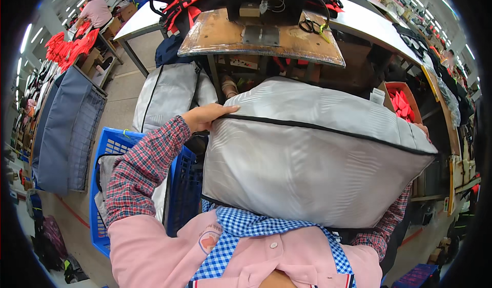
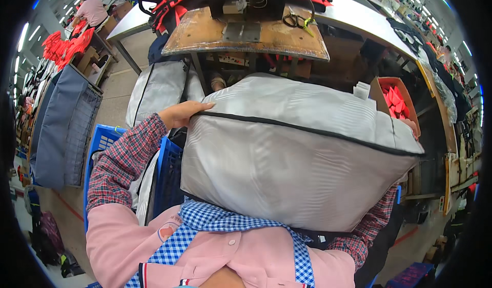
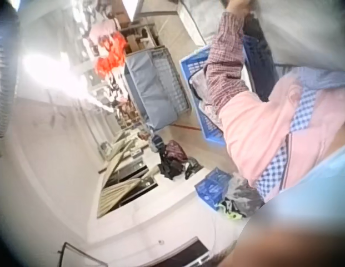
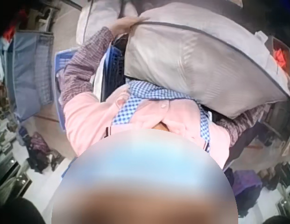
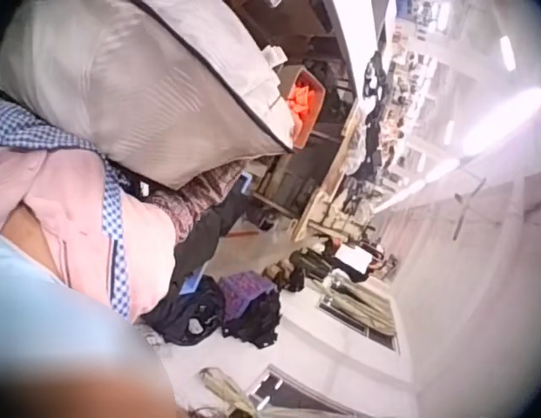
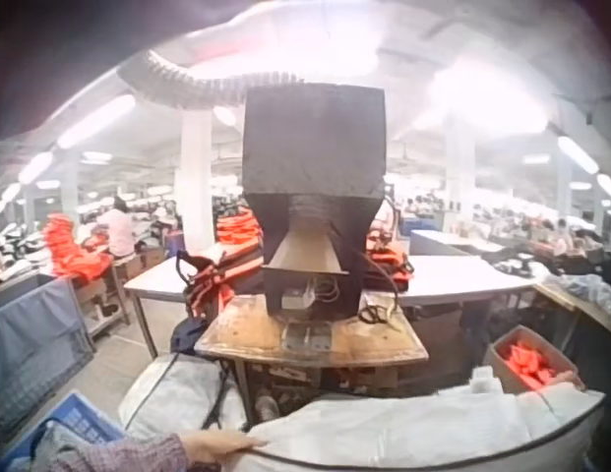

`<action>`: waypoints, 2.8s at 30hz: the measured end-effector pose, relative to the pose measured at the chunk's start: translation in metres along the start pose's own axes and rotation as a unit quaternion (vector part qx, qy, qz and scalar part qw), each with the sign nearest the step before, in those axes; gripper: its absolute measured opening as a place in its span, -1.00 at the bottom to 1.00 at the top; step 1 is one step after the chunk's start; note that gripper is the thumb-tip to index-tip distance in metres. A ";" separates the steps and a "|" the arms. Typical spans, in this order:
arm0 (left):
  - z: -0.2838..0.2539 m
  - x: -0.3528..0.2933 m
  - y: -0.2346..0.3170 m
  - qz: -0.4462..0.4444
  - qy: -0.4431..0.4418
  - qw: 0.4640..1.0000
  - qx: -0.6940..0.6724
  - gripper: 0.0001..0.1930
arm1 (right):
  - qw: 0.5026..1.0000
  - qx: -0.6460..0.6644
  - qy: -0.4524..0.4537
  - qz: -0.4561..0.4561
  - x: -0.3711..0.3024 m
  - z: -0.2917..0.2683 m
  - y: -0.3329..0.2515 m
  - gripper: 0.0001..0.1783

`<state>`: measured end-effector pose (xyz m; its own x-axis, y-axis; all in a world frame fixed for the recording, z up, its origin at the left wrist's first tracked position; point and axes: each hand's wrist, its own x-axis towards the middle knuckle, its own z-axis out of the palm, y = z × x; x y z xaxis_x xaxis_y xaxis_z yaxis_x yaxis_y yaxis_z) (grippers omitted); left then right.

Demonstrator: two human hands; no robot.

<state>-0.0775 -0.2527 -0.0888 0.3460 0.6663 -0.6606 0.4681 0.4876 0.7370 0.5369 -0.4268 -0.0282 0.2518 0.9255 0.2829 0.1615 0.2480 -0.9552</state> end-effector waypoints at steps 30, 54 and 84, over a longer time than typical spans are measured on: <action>0.050 -0.068 0.038 0.536 -0.172 0.826 0.033 -0.71 | 0.875 -0.406 -0.258 -0.057 0.155 0.341 0.045 -0.44; -0.049 0.156 0.185 0.218 -0.049 0.910 -0.349 -0.75 | 0.892 -0.388 -0.125 -0.197 0.246 0.351 0.037 -0.53; -0.069 0.174 0.224 0.249 0.079 0.924 -0.279 -0.83 | 0.900 -0.401 -0.121 -0.123 0.283 0.360 0.036 -0.41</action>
<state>0.0318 0.0110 -0.0284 0.2615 0.9389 -0.2239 -0.2246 0.2848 0.9319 0.2709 -0.0530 -0.0133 -0.0845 0.9301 0.3574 0.8447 0.2571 -0.4694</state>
